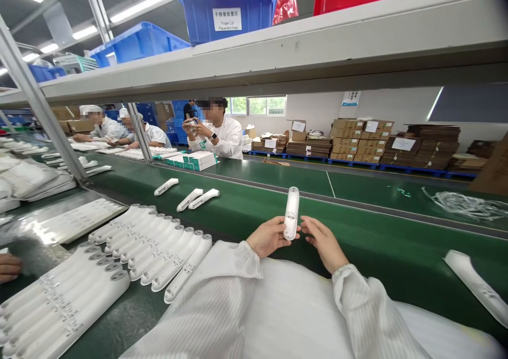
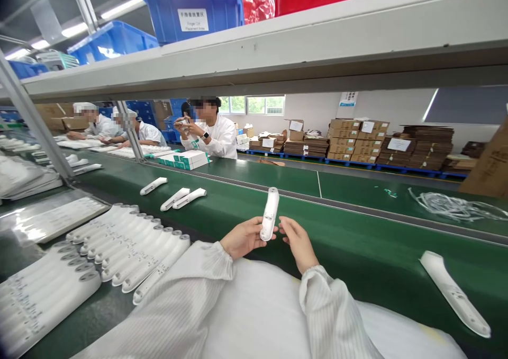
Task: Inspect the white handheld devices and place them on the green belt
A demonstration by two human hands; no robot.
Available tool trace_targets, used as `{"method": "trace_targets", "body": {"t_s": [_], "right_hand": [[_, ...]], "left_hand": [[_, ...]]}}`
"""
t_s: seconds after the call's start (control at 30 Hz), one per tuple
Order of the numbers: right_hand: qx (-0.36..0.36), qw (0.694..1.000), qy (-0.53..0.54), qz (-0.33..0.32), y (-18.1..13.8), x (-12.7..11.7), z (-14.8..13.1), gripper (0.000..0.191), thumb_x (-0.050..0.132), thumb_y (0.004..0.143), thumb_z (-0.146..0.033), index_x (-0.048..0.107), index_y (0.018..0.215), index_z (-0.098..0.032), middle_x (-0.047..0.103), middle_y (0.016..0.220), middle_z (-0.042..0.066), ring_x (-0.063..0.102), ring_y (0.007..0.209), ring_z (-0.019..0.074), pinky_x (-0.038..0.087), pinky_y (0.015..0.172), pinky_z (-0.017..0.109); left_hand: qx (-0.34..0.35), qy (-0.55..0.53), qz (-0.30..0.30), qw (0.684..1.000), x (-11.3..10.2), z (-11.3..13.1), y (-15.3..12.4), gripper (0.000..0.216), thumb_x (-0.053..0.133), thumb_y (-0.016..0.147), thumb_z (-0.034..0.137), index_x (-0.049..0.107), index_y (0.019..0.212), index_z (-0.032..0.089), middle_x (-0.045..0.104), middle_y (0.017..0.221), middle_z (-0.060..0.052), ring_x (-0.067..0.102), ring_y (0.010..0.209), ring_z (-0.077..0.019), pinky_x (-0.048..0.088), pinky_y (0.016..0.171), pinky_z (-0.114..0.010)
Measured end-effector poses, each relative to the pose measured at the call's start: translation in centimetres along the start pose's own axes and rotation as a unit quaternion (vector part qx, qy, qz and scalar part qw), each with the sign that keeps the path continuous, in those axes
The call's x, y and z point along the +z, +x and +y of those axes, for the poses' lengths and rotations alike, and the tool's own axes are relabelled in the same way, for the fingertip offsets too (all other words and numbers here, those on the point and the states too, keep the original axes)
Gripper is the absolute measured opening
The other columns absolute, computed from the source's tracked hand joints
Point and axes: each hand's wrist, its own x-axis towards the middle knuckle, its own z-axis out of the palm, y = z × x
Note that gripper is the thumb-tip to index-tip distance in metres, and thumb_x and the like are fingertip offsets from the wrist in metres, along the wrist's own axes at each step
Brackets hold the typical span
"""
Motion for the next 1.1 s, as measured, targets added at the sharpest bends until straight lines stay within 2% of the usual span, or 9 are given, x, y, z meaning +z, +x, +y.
{"method": "trace_targets", "body": {"t_s": [0.1, 0.2, 0.37, 0.57, 0.77, 0.93, 1.03, 1.1], "right_hand": [[0.015, 0.994, 0.1, -0.027, -0.5, 0.4, -0.7, 0.042, 0.064, 0.067, -0.049, 0.065, 0.097, -0.02, 0.06, 0.07, 0.001, 0.054, 0.064, 0.0133, 0.042, 0.057, 0.025], [0.028, 0.985, 0.164, -0.048, -0.8, 0.5, -1.0, 0.043, 0.071, 0.063, -0.043, 0.065, 0.099, -0.02, 0.047, 0.052, -0.005, 0.043, 0.049, 0.0088, 0.038, 0.048, 0.022], [0.024, 0.973, 0.207, -0.098, -0.8, 0.3, -0.8, 0.042, 0.073, 0.063, -0.038, 0.065, 0.1, -0.02, 0.053, 0.058, -0.003, 0.044, 0.052, 0.0086, 0.039, 0.047, 0.022], [0.036, 0.966, 0.228, -0.114, -1.3, 0.3, -1.2, 0.04, 0.075, 0.061, -0.036, 0.066, 0.097, -0.021, 0.057, 0.063, -0.003, 0.045, 0.054, 0.008, 0.042, 0.049, 0.021], [0.043, 0.964, 0.236, -0.111, -1.4, 0.4, -1.5, 0.04, 0.073, 0.062, -0.035, 0.063, 0.098, -0.022, 0.054, 0.062, -0.004, 0.044, 0.052, 0.0066, 0.04, 0.046, 0.019], [0.033, 0.97, 0.225, -0.092, -1.1, 0.4, -1.3, 0.039, 0.069, 0.067, -0.038, 0.059, 0.102, -0.024, 0.056, 0.064, -0.004, 0.048, 0.054, 0.0092, 0.042, 0.048, 0.022], [0.012, 0.978, 0.197, -0.062, -0.9, 0.4, -0.8, 0.03, 0.065, 0.069, -0.044, 0.058, 0.091, -0.024, 0.059, 0.071, -0.002, 0.055, 0.063, 0.0124, 0.044, 0.053, 0.024], [0.002, 0.984, 0.173, -0.034, -0.7, 0.6, -0.4, 0.03, 0.066, 0.068, -0.045, 0.057, 0.087, -0.024, 0.061, 0.075, -0.001, 0.058, 0.07, 0.0152, 0.047, 0.059, 0.026]], "left_hand": [[0.002, 0.004, -0.052, 0.999, 0.9, -0.5, -0.1, 0.036, 0.062, 0.075, 0.025, 0.052, 0.108, 0.014, 0.06, 0.108, -0.015, 0.062, 0.091, -0.0202, 0.045, 0.071, -0.026], [0.003, 0.011, -0.084, 0.996, 1.1, -0.6, -0.1, 0.04, 0.063, 0.075, 0.025, 0.05, 0.112, 0.016, 0.061, 0.107, -0.013, 0.061, 0.094, -0.0207, 0.045, 0.074, -0.028], [0.014, 0.027, -0.123, 0.992, 1.0, -0.5, -0.3, 0.047, 0.064, 0.075, 0.026, 0.048, 0.119, 0.018, 0.06, 0.105, -0.011, 0.059, 0.097, -0.0205, 0.044, 0.08, -0.03], [0.019, 0.031, -0.135, 0.99, 1.0, -0.5, -0.3, 0.045, 0.062, 0.077, 0.024, 0.049, 0.12, 0.018, 0.061, 0.101, -0.009, 0.059, 0.097, -0.0185, 0.044, 0.081, -0.029], [0.014, 0.034, -0.133, 0.99, 1.2, -0.3, -0.5, 0.048, 0.062, 0.077, 0.024, 0.047, 0.122, 0.019, 0.061, 0.103, -0.01, 0.059, 0.096, -0.0192, 0.045, 0.081, -0.031], [0.025, 0.055, -0.12, 0.991, 1.0, -0.5, -0.3, 0.062, 0.066, 0.073, 0.023, 0.039, 0.128, 0.024, 0.06, 0.101, -0.009, 0.059, 0.096, -0.0209, 0.048, 0.077, -0.033], [0.053, 0.115, -0.086, 0.988, 0.9, -1.1, 0.2, 0.072, 0.07, 0.067, 0.024, 0.035, 0.13, 0.026, 0.058, 0.097, -0.007, 0.058, 0.088, -0.0185, 0.049, 0.071, -0.032], [0.086, 0.197, -0.05, 0.975, 0.9, -1.7, 0.6, 0.08, 0.074, 0.062, 0.025, 0.034, 0.13, 0.025, 0.056, 0.09, -0.004, 0.057, 0.079, -0.0146, 0.048, 0.069, -0.03]]}}
